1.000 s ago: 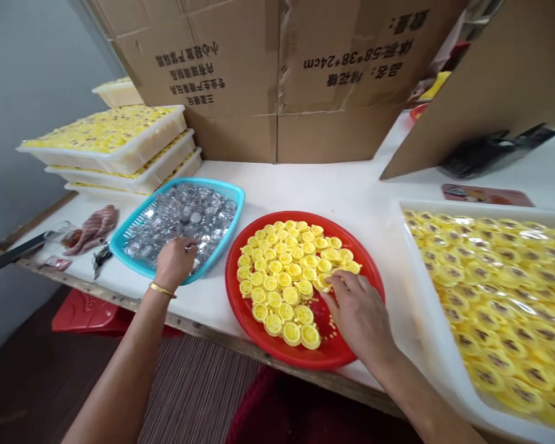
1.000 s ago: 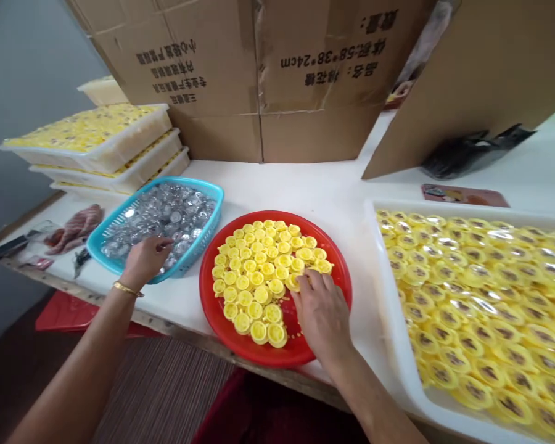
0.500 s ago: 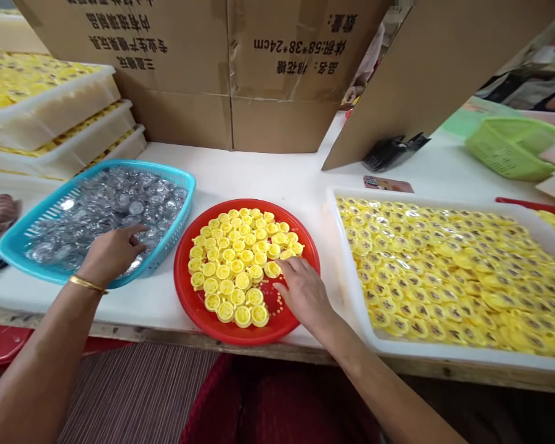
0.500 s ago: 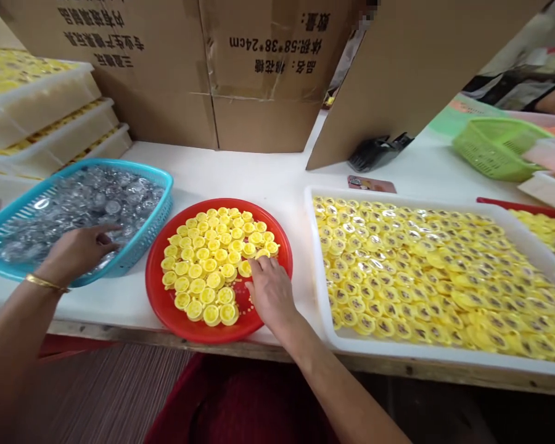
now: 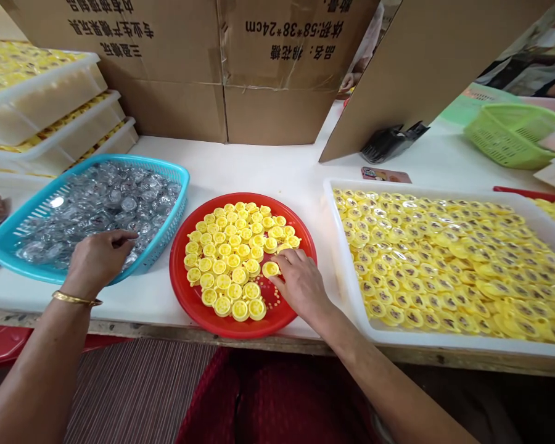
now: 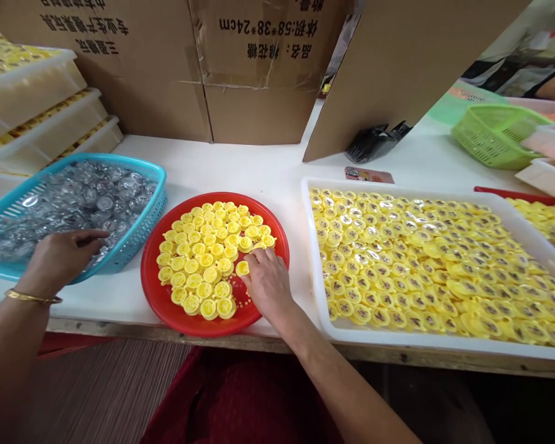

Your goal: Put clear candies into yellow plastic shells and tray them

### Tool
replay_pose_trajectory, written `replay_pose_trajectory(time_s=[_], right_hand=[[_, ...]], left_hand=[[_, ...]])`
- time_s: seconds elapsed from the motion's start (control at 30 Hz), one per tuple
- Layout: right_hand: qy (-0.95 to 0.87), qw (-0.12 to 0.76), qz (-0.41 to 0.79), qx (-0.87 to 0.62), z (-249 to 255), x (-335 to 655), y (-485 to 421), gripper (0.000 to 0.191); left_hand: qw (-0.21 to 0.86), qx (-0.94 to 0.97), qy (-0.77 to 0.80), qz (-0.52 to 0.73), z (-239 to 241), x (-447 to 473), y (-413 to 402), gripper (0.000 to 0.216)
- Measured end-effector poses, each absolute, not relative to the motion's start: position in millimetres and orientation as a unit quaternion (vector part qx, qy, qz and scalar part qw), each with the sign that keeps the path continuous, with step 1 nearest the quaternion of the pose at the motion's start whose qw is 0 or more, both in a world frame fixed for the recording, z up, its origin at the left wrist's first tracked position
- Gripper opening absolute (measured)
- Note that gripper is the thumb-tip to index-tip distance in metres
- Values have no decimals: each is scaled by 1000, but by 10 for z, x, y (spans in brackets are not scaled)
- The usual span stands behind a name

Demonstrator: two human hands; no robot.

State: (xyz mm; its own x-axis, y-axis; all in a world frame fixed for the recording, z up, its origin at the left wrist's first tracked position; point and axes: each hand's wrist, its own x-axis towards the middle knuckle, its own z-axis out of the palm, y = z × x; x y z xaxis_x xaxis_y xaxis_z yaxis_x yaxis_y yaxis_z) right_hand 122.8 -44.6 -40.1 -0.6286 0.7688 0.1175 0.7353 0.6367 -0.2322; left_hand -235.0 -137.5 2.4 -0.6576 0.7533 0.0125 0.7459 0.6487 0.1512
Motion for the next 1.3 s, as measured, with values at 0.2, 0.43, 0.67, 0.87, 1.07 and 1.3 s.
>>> replay_pose_trajectory(time_s=[0.2,0.43,0.67,0.87,1.07,1.3], right_hand=[[-920,70,145,-358,-306,1384,-696,9],[-921,-39,118,-370,-415,1276,-711,21],[-929,-16,175,-326,-526,1260,-674,13],[-908,2,183,-376,-430,1292,-611,21],[-860,108,242,-436,-293,1208,-384,16],[-849,151,261,-434,-317,1177,-283,18]], left_hand=[[49,418,903,90,-23,-2344,-1390,35],[43,414,903,110,-6,-2304,-1404,36],[37,415,898,140,-13,-2295,-1422,34],[38,405,901,149,-15,-2286,-1435,36],[36,410,901,140,-40,-2311,-1426,38],[31,403,900,162,-40,-2300,-1433,35]])
